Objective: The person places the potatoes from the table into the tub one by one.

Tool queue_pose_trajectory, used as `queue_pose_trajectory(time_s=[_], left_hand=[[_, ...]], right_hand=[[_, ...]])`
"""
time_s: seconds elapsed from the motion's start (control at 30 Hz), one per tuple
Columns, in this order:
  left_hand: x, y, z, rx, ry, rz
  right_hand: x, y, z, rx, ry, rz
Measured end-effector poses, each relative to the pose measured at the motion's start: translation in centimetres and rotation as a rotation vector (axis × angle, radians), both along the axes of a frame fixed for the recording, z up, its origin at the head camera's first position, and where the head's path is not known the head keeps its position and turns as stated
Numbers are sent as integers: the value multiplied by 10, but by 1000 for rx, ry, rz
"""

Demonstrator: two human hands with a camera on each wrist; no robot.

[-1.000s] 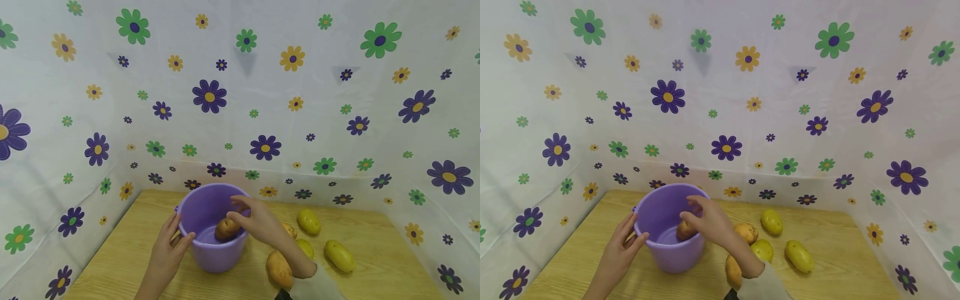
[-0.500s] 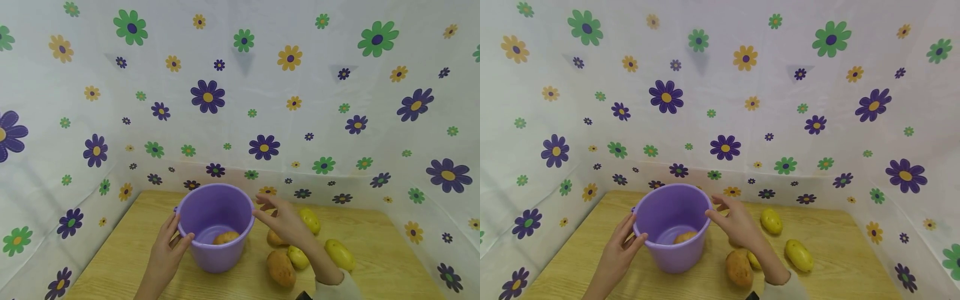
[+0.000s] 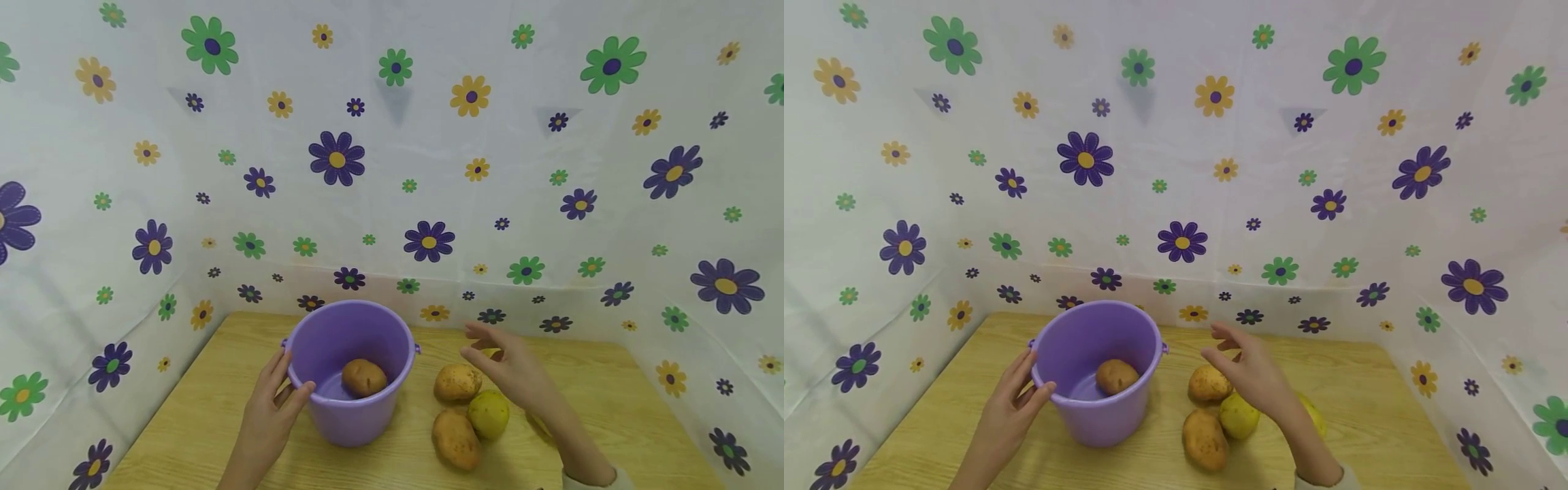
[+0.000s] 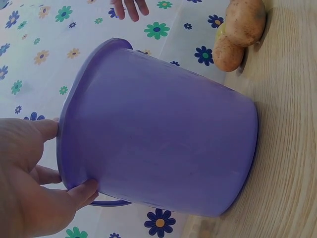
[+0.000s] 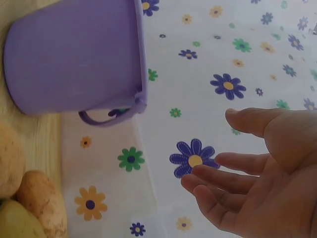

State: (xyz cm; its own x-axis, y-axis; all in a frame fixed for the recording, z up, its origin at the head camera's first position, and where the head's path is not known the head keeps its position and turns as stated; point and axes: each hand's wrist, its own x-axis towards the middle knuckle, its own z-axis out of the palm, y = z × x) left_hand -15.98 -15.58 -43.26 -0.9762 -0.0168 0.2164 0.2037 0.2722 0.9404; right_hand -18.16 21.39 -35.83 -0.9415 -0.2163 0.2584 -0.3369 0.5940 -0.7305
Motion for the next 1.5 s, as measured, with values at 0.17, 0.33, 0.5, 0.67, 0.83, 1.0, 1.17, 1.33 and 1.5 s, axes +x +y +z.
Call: queue_pose_trajectory(time_s=[0.17, 0.33, 0.5, 0.67, 0.83, 1.0, 1.17, 1.33, 1.5], left_hand=[[1, 0, 1, -2, -15, 2], [1, 1, 1, 5, -16, 2], [1, 0, 1, 2, -12, 1], [1, 0, 2, -2, -10, 0], [1, 0, 2, -4, -15, -2], [1, -1, 1, -14, -25, -2], [1, -1, 1, -15, -28, -3], [1, -1, 2, -14, -28, -1], [1, 0, 1, -3, -19, -4]], right_hand=[[6, 19, -2, 31, -1, -45], [11, 36, -4, 75, 23, -81], [13, 52, -8, 94, -1, -111], [16, 70, -13, 115, -18, -155], [20, 90, -20, 155, -55, -192], [23, 106, -26, 177, -84, -225], [26, 120, -36, 198, -142, -251], [25, 133, -50, 241, -219, -275], [25, 143, -66, 232, -262, -275]])
